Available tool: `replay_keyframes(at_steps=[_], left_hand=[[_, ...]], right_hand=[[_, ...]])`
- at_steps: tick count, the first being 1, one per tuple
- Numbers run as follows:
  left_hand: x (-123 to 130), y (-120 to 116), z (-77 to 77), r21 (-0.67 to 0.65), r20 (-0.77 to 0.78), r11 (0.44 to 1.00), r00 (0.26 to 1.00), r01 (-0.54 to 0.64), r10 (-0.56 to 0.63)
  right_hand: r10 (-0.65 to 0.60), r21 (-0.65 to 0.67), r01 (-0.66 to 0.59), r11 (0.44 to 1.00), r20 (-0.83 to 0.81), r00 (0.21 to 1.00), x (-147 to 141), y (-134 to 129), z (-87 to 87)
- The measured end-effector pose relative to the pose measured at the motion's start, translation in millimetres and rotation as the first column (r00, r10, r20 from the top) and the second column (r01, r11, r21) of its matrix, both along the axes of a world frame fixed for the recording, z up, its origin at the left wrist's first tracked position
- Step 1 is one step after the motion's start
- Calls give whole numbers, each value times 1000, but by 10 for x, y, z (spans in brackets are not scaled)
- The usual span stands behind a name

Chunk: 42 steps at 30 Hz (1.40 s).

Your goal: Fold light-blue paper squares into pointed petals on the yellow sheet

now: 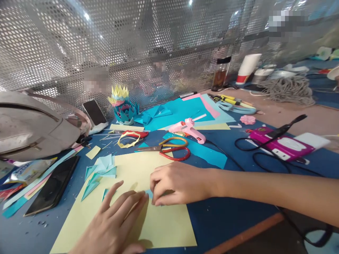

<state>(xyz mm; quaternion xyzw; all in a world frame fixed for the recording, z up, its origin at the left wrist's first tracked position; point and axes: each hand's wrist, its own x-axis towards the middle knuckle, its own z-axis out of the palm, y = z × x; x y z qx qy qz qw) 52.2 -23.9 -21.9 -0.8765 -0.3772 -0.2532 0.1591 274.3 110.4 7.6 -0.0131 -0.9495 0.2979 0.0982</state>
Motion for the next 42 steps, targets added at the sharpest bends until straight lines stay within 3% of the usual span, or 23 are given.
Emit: replay_keyframes(at_steps=[6, 11, 18, 30, 42], left_hand=[[31, 20, -64, -11, 0, 999, 999, -33, 33], [4, 45, -59, -17, -10, 999, 999, -50, 50], [-129, 15, -76, -52, -225, 999, 974, -13, 1], [-157, 15, -85, -21, -291, 1000, 957, -4, -2], [-158, 62, -49, -24, -265, 1000, 964, -8, 1]], right_hand=[[-208, 12, 208, 978, 149, 967, -116, 49, 18], [-260, 55, 255, 965, 170, 950, -93, -42, 20], [-261, 103, 249, 963, 114, 959, -46, -68, -38], [-360, 38, 359, 932, 9, 933, -60, -54, -131], [-346, 37, 349, 936, -58, 936, -59, -44, -132]])
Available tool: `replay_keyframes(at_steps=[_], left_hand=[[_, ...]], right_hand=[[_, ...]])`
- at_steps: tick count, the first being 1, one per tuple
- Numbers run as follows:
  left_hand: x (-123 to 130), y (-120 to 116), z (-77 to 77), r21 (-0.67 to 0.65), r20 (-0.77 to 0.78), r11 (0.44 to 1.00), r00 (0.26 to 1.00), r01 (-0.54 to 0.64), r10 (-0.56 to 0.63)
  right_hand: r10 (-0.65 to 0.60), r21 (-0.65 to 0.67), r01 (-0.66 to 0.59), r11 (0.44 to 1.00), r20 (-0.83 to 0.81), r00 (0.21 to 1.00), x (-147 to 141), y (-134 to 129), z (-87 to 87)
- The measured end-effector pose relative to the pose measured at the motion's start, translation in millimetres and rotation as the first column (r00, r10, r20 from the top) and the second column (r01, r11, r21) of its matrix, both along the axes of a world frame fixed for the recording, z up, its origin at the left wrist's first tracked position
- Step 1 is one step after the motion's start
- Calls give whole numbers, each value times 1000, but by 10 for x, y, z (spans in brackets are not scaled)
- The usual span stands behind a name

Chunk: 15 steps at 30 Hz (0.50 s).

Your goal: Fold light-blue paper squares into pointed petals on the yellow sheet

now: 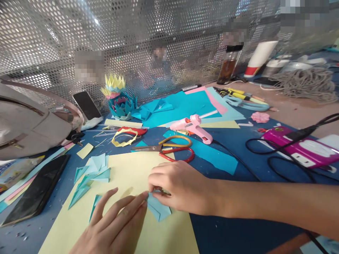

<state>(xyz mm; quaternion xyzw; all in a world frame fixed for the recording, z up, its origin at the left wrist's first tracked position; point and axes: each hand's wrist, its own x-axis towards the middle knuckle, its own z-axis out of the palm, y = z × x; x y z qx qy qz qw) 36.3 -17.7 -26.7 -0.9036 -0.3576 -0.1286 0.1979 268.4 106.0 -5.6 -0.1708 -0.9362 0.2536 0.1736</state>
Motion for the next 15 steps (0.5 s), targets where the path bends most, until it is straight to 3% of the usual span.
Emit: replay_keyframes(at_steps=[6, 15], left_hand=[[11, -7, 1, -11, -1, 1000, 1000, 8, -8], [13, -19, -6, -32, -8, 999, 1000, 2, -2]], right_hand=[[-65, -47, 66, 997, 27, 998, -15, -2, -10], [27, 71, -29, 997, 28, 999, 1, 15, -11]])
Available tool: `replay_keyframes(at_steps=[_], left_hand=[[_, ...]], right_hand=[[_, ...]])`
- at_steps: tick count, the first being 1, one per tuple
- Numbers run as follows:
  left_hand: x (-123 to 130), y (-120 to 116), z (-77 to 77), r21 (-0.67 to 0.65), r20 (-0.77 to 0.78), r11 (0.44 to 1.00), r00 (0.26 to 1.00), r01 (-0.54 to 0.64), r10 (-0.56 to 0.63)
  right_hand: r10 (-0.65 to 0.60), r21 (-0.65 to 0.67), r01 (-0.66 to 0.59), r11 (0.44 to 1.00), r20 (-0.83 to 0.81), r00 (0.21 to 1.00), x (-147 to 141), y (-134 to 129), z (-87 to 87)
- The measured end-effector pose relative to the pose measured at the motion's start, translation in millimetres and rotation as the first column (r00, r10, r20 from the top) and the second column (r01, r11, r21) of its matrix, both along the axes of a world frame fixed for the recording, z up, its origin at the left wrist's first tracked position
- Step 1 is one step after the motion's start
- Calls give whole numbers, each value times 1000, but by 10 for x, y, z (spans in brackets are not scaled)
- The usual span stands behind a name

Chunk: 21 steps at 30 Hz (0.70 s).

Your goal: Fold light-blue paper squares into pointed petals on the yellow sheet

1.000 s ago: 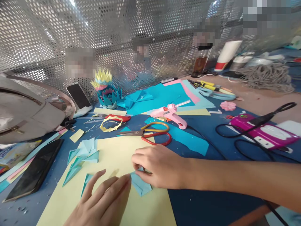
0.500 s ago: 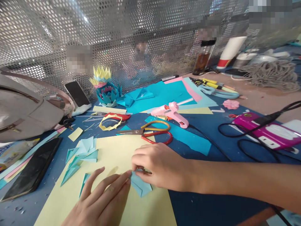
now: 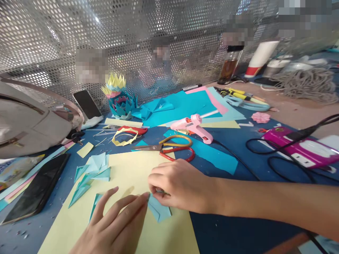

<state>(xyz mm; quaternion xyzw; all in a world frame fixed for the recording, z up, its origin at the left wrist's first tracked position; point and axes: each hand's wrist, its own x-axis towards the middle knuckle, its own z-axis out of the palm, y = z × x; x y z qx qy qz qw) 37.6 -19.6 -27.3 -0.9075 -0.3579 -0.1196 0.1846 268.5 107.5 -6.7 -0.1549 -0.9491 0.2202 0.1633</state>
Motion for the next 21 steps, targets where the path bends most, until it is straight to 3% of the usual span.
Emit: replay_keyframes(at_steps=[8, 12, 16, 21], left_hand=[[4, -6, 10, -13, 19, 1000, 1000, 3, -3], [4, -5, 32, -27, 44, 1000, 999, 4, -3], [18, 15, 50, -60, 88, 998, 996, -13, 18], [88, 56, 18, -60, 205, 998, 979, -3, 16]], right_hand=[[-32, -10, 32, 999, 44, 999, 18, 32, -12], [3, 184, -12, 983, 52, 999, 35, -12, 35], [49, 370, -75, 926, 80, 996, 44, -53, 95], [113, 505, -150, 850, 102, 988, 52, -28, 71]])
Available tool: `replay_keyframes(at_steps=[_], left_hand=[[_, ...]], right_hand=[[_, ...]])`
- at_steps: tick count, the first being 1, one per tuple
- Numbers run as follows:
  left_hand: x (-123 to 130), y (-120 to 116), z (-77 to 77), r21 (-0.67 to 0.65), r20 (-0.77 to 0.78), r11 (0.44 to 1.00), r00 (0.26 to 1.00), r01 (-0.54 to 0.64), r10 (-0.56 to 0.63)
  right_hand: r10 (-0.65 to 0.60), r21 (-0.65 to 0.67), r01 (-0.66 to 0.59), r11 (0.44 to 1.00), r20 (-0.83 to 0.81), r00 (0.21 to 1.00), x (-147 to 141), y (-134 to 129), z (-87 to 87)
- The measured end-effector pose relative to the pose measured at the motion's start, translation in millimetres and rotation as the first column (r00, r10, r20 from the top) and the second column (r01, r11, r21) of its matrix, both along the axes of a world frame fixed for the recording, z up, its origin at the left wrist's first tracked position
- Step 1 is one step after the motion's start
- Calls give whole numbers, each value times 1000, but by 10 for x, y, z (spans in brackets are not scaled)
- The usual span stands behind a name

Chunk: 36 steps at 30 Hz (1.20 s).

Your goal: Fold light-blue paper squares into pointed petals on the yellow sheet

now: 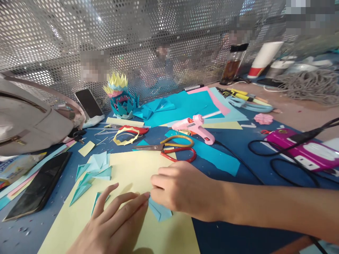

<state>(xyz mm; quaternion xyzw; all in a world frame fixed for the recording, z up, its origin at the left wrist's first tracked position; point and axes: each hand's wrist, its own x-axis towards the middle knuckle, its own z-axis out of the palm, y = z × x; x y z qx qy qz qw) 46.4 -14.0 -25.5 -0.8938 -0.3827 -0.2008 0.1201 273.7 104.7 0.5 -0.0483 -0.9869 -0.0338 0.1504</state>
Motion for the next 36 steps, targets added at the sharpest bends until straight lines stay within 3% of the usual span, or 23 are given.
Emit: replay_keyframes(at_steps=[3, 8, 11, 13, 15, 17, 20, 26, 28, 31, 36], left_hand=[[22, 12, 11, 73, 133, 996, 990, -56, 46], [-5, 7, 76, 34, -70, 999, 997, 16, -14], [12, -8, 8, 62, -19, 998, 1000, -2, 4], [26, -12, -30, 123, 94, 991, 994, -61, 50], [23, -8, -12, 96, 20, 995, 1000, -15, 14], [5, -2, 53, 40, -81, 998, 996, 38, -35], [-13, -5, 113, 26, -75, 999, 996, 42, -40], [26, -50, -142, 90, 43, 996, 999, 4, -8], [30, -59, -208, 73, 60, 997, 998, 8, -12], [26, -66, -186, 68, 64, 998, 998, 1, -5], [47, -79, -21, 89, -27, 995, 999, 36, -33]], right_hand=[[64, 32, -64, 997, 19, 998, 4, 40, -22], [123, 67, -130, 989, 101, 987, -5, 71, 72], [137, 62, -148, 987, 154, 978, -13, 75, 153], [140, 53, -153, 987, 198, 970, -11, 73, 197], [136, 34, -148, 988, 240, 961, 4, 68, 235], [119, -20, -118, 993, 258, 959, 36, 59, 270], [76, -117, -47, 992, 259, 963, 115, 42, 312], [-20, -245, 89, 965, 271, 962, 179, 2, 303], [-106, -305, 178, 935, 240, 965, 130, -15, 268], [-237, -418, 316, 852, 231, 944, 20, -40, 208], [-265, -511, 391, 765, 304, 915, -113, -39, 147]])
